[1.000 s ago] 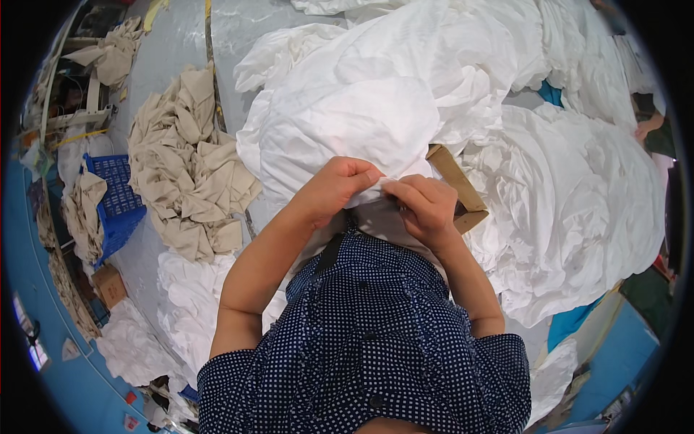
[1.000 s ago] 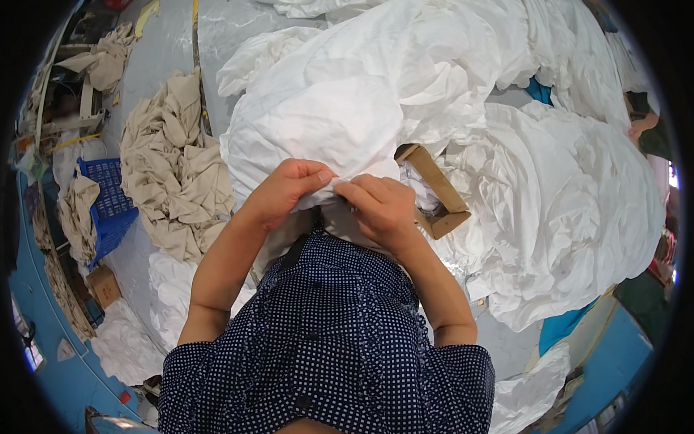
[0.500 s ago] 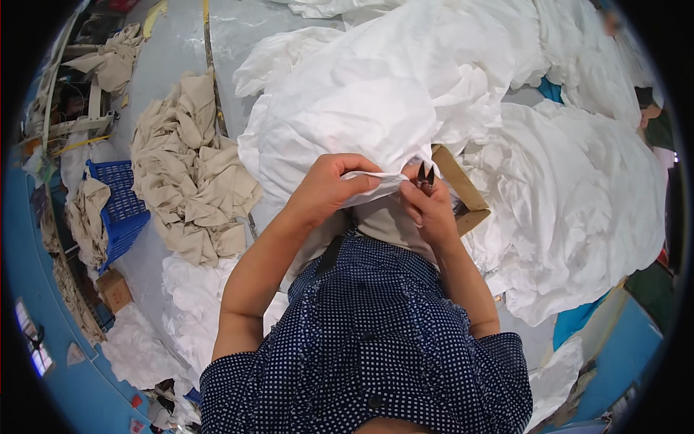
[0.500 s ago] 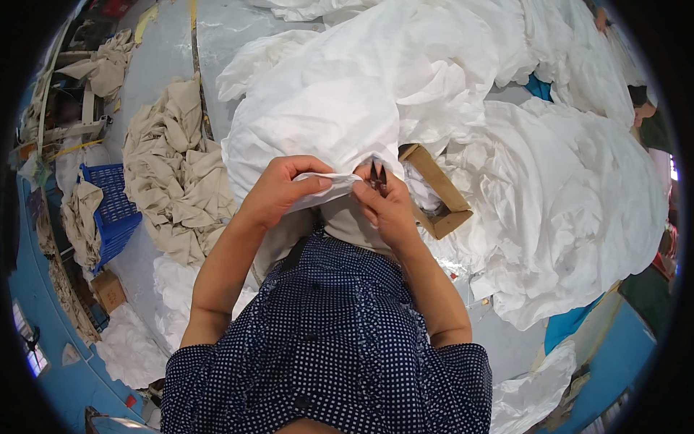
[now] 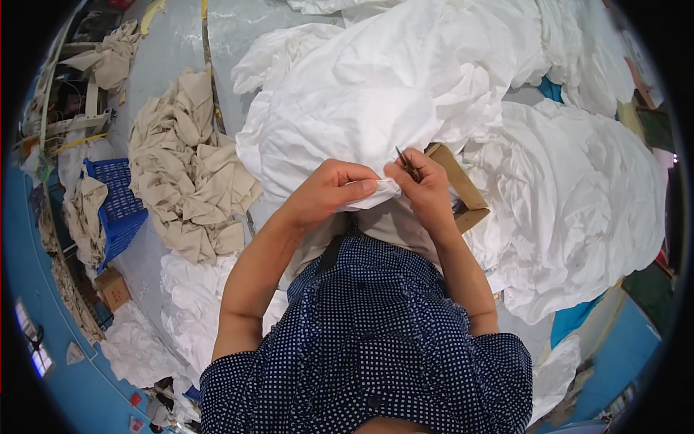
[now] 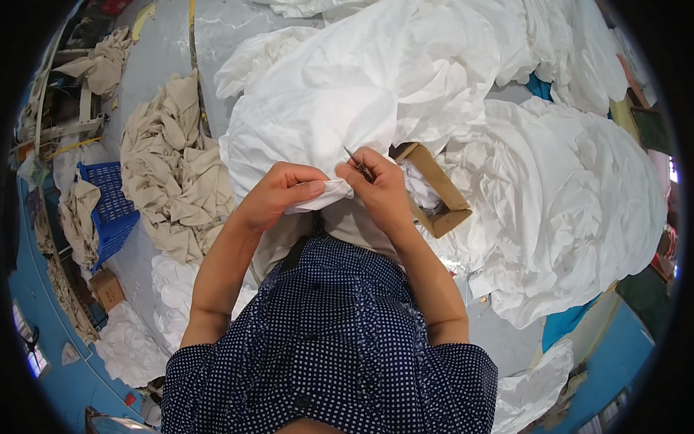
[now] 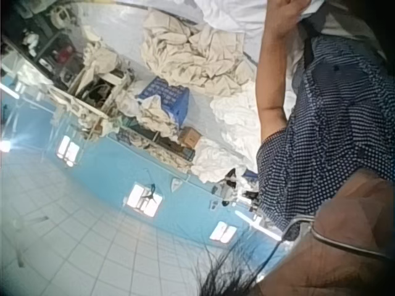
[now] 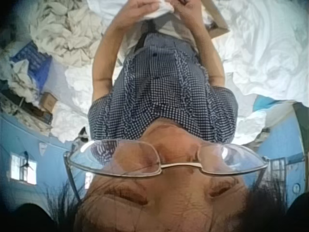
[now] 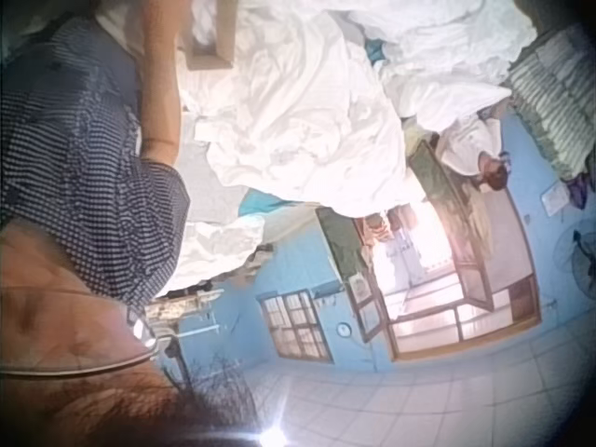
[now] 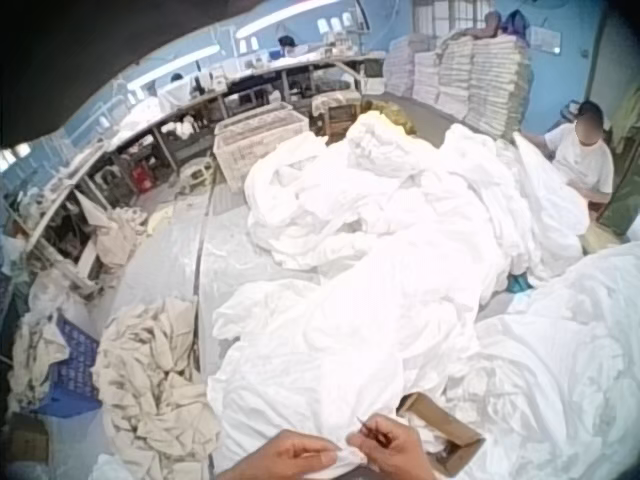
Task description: Trimming excess threads from white fabric items using small scissors or snips.
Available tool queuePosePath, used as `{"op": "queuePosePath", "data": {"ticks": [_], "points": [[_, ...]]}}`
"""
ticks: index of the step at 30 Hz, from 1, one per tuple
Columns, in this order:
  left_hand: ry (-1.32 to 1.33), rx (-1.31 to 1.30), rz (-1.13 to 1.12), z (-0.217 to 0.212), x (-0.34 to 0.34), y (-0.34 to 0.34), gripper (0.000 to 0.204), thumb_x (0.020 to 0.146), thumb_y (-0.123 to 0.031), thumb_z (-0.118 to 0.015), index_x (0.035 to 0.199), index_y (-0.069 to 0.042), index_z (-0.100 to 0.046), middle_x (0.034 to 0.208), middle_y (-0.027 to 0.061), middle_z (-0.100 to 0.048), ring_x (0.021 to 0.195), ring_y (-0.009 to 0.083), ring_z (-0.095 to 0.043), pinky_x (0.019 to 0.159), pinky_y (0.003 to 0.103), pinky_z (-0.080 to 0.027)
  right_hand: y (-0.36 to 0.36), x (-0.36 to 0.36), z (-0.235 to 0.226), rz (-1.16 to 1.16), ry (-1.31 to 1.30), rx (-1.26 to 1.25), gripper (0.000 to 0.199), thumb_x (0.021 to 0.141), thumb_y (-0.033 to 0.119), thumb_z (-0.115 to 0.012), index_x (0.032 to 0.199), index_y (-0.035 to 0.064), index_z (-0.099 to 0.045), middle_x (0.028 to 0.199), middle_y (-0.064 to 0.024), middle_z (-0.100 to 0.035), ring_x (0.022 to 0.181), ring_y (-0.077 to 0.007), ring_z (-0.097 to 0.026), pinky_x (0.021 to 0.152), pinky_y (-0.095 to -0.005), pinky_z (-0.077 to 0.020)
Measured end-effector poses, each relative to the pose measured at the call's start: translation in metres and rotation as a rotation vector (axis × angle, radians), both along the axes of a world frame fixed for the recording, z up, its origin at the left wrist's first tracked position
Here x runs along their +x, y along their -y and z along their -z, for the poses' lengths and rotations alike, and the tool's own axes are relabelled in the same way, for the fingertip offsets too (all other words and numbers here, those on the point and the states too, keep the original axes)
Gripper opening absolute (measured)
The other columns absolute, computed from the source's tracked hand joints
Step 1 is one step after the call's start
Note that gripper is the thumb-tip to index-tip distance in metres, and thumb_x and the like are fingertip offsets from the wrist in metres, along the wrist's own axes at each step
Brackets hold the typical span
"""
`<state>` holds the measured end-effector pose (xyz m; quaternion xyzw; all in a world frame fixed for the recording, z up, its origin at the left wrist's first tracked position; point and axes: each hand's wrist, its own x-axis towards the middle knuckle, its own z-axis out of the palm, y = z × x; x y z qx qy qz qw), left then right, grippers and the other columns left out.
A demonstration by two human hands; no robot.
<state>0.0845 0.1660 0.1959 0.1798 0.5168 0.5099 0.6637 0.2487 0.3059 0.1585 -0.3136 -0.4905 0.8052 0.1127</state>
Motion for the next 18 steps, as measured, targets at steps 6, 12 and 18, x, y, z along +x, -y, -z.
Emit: {"op": "queuePosePath", "data": {"ticks": [6, 12, 18], "points": [[0.0, -0.049, -0.063, 0.008, 0.008, -0.002, 0.025, 0.1, -0.017, -0.063, 0.11, 0.003, -0.072, 0.096, -0.0008, -0.071, 0.09, 0.0038, -0.06, 0.082, 0.021, -0.046, -0.001, 0.009, -0.027, 0.046, 0.018, 0.734, 0.02, 0.079, -0.004, -0.071, 0.096, 0.0053, -0.066, 0.086, -0.0002, -0.062, 0.06, -0.0098, -0.051, 0.054, -0.0223, -0.0381], [-0.077, -0.041, -0.051, 0.01, 0.016, -0.008, 0.024, 0.101, -0.018, -0.062, 0.11, 0.003, -0.072, 0.096, -0.0015, -0.07, 0.089, 0.0044, -0.058, 0.082, 0.022, -0.047, -0.004, 0.011, -0.026, -0.097, -0.011, 0.839, 0.02, 0.084, -0.004, -0.06, 0.102, 0.0046, -0.06, 0.09, -0.0081, -0.059, 0.077, -0.0189, -0.058, 0.071, -0.0254, -0.0464], [-0.044, -0.068, -0.088, 0.011, 0.014, -0.007, 0.025, 0.101, -0.018, -0.061, 0.107, 0.003, -0.073, 0.096, -0.0004, -0.071, 0.09, 0.0054, -0.06, 0.083, 0.023, -0.048, -0.017, 0.052, -0.056, -0.186, -0.132, -0.12, 0.008, 0.096, 0.01, -0.06, 0.098, 0.0033, -0.055, 0.091, -0.0014, -0.053, 0.083, -0.0085, -0.047, 0.07, -0.0242, -0.0382]]}}
